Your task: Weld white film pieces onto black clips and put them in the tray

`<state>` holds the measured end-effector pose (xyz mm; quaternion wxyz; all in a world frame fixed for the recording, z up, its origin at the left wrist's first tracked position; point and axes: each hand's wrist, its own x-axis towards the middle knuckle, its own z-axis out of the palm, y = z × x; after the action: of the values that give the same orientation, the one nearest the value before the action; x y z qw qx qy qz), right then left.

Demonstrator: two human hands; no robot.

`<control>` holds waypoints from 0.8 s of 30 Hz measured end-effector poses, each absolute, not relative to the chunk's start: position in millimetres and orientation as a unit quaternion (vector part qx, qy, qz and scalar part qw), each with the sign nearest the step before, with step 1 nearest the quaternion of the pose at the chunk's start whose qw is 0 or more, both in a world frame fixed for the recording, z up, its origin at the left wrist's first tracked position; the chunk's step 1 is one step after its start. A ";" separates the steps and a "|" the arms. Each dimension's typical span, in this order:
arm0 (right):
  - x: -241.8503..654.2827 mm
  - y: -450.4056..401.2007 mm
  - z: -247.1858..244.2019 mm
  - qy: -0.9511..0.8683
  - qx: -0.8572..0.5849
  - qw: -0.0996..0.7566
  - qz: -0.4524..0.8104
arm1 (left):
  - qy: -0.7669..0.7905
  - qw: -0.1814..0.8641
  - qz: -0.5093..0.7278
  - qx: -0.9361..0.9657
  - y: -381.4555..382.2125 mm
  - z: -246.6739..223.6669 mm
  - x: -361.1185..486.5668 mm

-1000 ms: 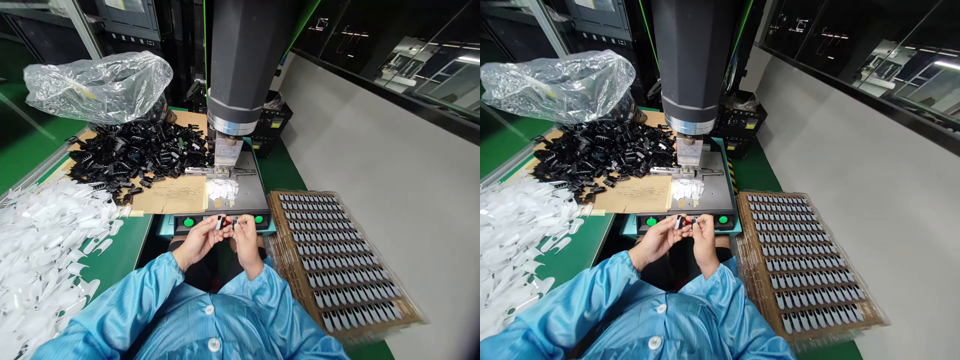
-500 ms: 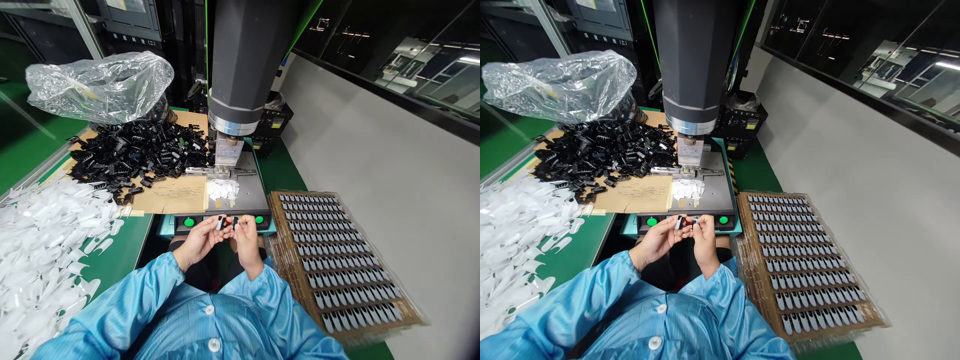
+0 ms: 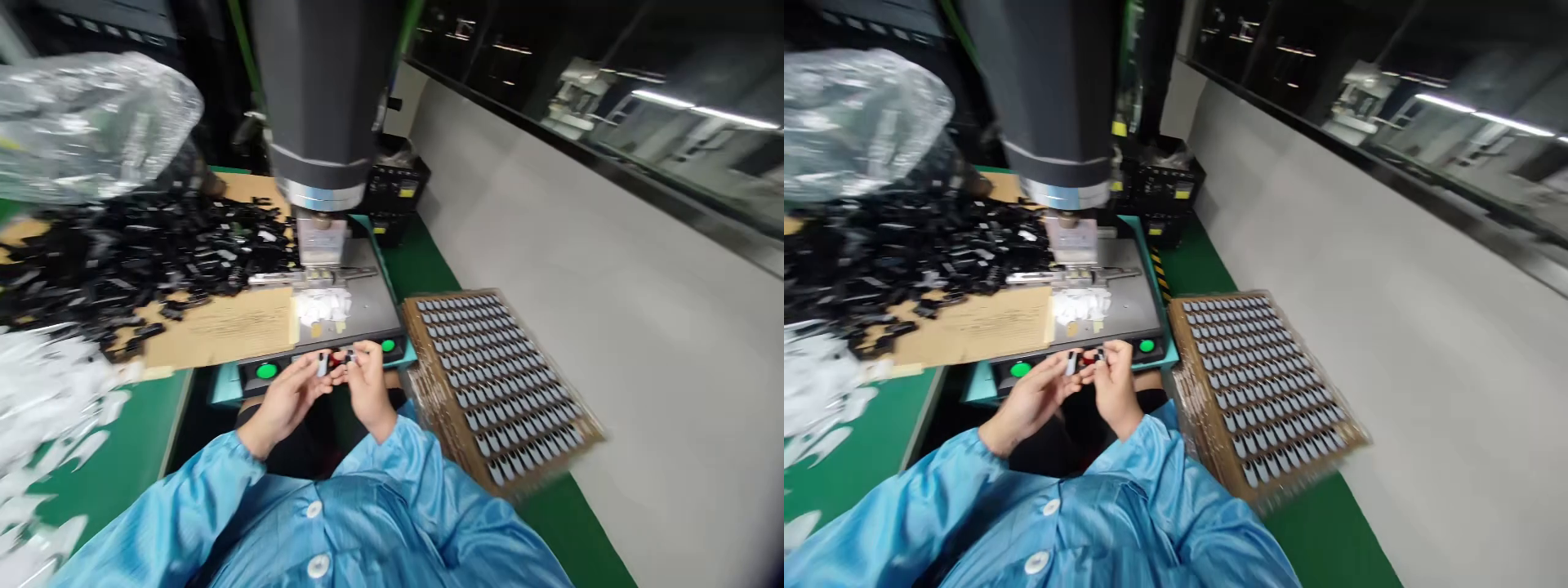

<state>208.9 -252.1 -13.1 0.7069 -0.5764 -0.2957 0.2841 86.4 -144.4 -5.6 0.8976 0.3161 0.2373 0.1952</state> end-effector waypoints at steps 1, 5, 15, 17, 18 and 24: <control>207.7 -256.6 -12.6 -0.317 -0.605 0.683 0.259 | 0.256 0.886 0.196 0.332 -146.0 -8.4 84.9; 201.0 -276.8 -10.5 -0.426 -0.721 0.522 0.159 | 0.274 0.864 0.178 0.384 -157.1 -23.6 83.7; 231.3 -364.6 -9.8 -0.415 -0.788 0.448 0.084 | 0.268 0.823 0.047 0.499 -188.7 -24.1 71.8; 271.9 -409.8 -8.7 -0.343 -0.817 0.462 0.031 | 0.289 0.806 0.031 0.516 -185.2 -25.1 71.7; 295.9 -437.4 -7.9 -0.302 -0.836 0.459 -0.001 | 0.300 0.799 0.029 0.520 -183.7 -26.5 71.7; 432.9 -626.1 -4.4 0.019 -0.967 0.230 -0.110 | 0.345 0.769 0.014 0.538 -185.4 -40.5 69.2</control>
<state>432.9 -626.1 -4.4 0.2302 -0.9668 0.0191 -0.1095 69.2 -185.4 -40.5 0.7688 0.5383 0.3450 0.0141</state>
